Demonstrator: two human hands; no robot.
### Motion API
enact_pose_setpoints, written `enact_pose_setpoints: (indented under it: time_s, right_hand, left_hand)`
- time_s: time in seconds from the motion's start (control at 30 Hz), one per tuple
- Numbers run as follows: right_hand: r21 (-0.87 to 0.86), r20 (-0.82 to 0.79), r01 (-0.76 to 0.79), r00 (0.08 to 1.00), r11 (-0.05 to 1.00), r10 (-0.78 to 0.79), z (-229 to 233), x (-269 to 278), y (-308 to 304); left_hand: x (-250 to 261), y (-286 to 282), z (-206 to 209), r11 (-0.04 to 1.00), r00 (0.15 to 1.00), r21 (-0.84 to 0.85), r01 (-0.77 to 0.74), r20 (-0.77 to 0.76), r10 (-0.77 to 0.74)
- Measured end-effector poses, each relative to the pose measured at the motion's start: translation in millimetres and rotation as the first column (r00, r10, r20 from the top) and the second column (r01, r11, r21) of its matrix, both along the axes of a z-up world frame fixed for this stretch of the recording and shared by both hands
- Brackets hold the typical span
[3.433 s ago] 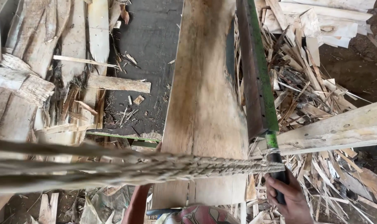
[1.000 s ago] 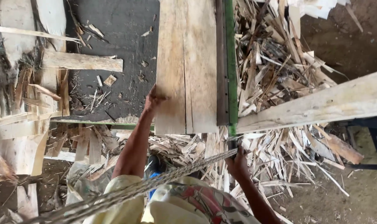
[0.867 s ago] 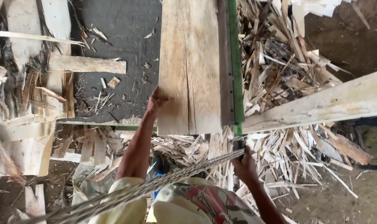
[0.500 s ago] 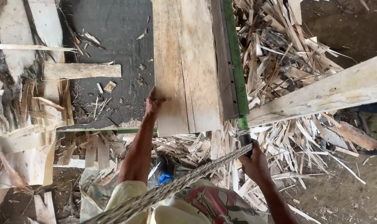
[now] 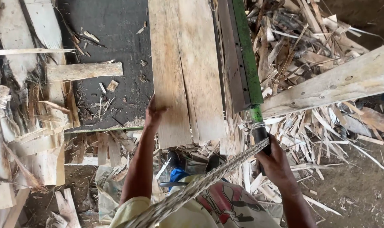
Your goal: Using a manual lever-action blade to cut strips of wood veneer or thin lumber.
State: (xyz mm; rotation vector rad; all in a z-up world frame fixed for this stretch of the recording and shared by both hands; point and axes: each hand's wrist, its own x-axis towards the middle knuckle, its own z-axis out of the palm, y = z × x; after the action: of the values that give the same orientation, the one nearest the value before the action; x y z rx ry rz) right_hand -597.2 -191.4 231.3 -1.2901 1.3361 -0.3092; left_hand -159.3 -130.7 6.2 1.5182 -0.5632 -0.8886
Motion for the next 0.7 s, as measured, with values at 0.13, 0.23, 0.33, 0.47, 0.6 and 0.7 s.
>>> enact_pose_setpoints:
  time_s: [0.13, 0.23, 0.33, 0.47, 0.6, 0.7]
  right_hand:
    - [0.050, 0.088, 0.017, 0.996, 0.999, -0.022, -58, -31, -7]
    - [-0.023, 0.714, -0.071, 0.697, 0.997, 0.066, -164, -46, -16]
    - [0.107, 0.855, -0.116, 0.518, 0.987, -0.032, -302, -30, -29]
    - [0.073, 0.351, 0.086, 0.930, 0.994, -0.106, -367, 48, -68]
    - [-0.086, 0.268, 0.230, 0.943, 0.969, -0.200, -420, 80, -124]
    - [-0.087, 0.085, 0.047, 0.996, 0.995, -0.039, -303, 103, -124]
  left_hand:
    - [-26, -6, 64, 0.974, 0.982, 0.226, -0.006, 0.183, -0.036]
    - [-61, -22, 69, 0.648, 0.891, 0.757, -0.084, 0.348, -0.290]
    - [-99, -59, -6, 0.827, 0.411, 0.476, -0.299, 0.846, -0.338]
    - [-138, -91, -8, 0.819, 0.466, 0.561, -0.119, 0.760, -0.452]
    - [-138, -99, -10, 0.822, 0.497, 0.558, -0.116, 0.749, -0.438]
    - [-141, -98, -2, 0.781, 0.524, 0.612, -0.124, 0.709, -0.472]
